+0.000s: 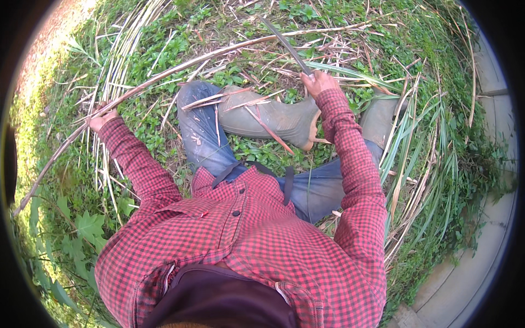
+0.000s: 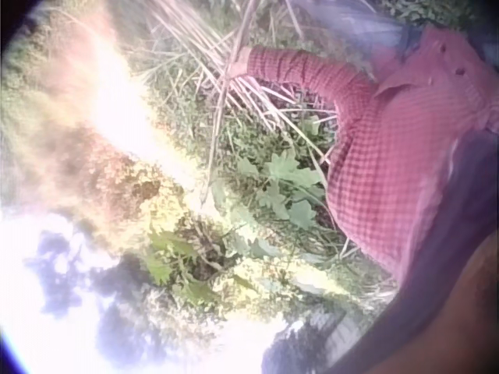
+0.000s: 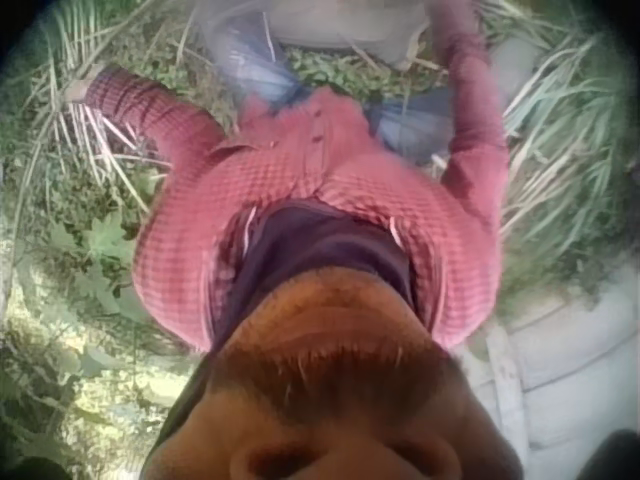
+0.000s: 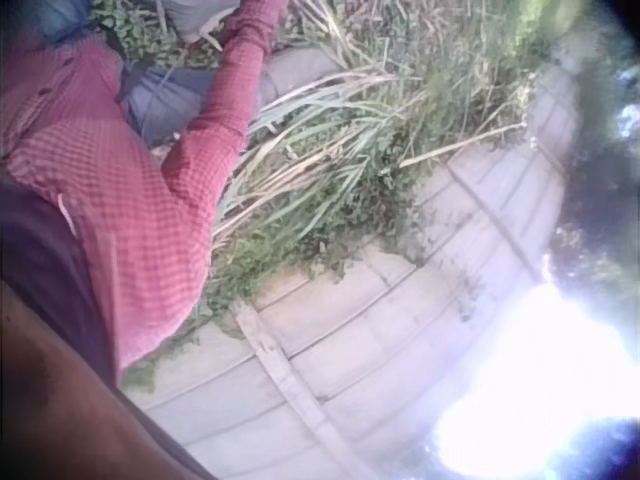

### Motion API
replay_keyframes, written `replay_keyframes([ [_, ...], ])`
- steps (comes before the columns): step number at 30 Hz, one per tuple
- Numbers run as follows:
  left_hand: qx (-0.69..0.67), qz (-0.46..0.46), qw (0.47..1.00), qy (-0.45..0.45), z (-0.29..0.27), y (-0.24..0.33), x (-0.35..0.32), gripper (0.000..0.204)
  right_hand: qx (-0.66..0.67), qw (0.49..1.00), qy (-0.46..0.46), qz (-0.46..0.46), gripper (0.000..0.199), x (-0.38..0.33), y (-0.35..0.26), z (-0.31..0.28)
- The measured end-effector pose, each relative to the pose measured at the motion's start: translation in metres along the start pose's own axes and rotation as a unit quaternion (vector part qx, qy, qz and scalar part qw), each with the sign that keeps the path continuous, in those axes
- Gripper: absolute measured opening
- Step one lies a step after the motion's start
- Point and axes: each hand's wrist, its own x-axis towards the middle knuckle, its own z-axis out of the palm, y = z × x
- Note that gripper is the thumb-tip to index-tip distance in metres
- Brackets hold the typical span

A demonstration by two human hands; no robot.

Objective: The person sits on the ground and uses a knife to strip bark and sharpen the ends of several long, thin sticks. They hold the sticks with one hand and use the knife to scrape and carve the wood, creating pointed tips and smooth shafts.

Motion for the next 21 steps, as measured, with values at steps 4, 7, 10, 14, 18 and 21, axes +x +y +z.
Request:
replay_keyframes([
  [4, 0.037, 0.066, 0.99, 0.121, 0.0, -0.013, -0.005, 0.051, -0.002, 0.992, -0.056, -0.114, 0.053, -0.029, -0.083, -0.013],
  [7, -0.043, 0.124, 0.991, 0.019, 0.016, 0.001, -0.042, 0.061, 0.011, 0.969, -0.081, -0.235, 0.052, -0.043, -0.137, -0.02],
  [10, -0.122, 0.133, 0.978, -0.105, 0.031, 0.016, -0.067, 0.065, 0.043, 0.935, -0.025, -0.35, 0.051, -0.056, -0.184, -0.031],
  [14, -0.15, 0.193, 0.949, -0.201, 0.044, 0.028, -0.107, 0.066, 0.042, 0.914, -0.02, -0.402, 0.049, -0.071, -0.223, -0.053],
  [18, -0.183, 0.194, 0.925, -0.271, 0.034, 0.04, -0.108, 0.064, -0.036, 0.951, -0.061, -0.3, 0.054, -0.044, -0.191, -0.065],
  [21, -0.172, 0.166, 0.931, -0.276, 0.04, 0.026, -0.117, 0.064, -0.112, 0.966, -0.056, -0.224, 0.057, -0.02, -0.153, -0.08],
])
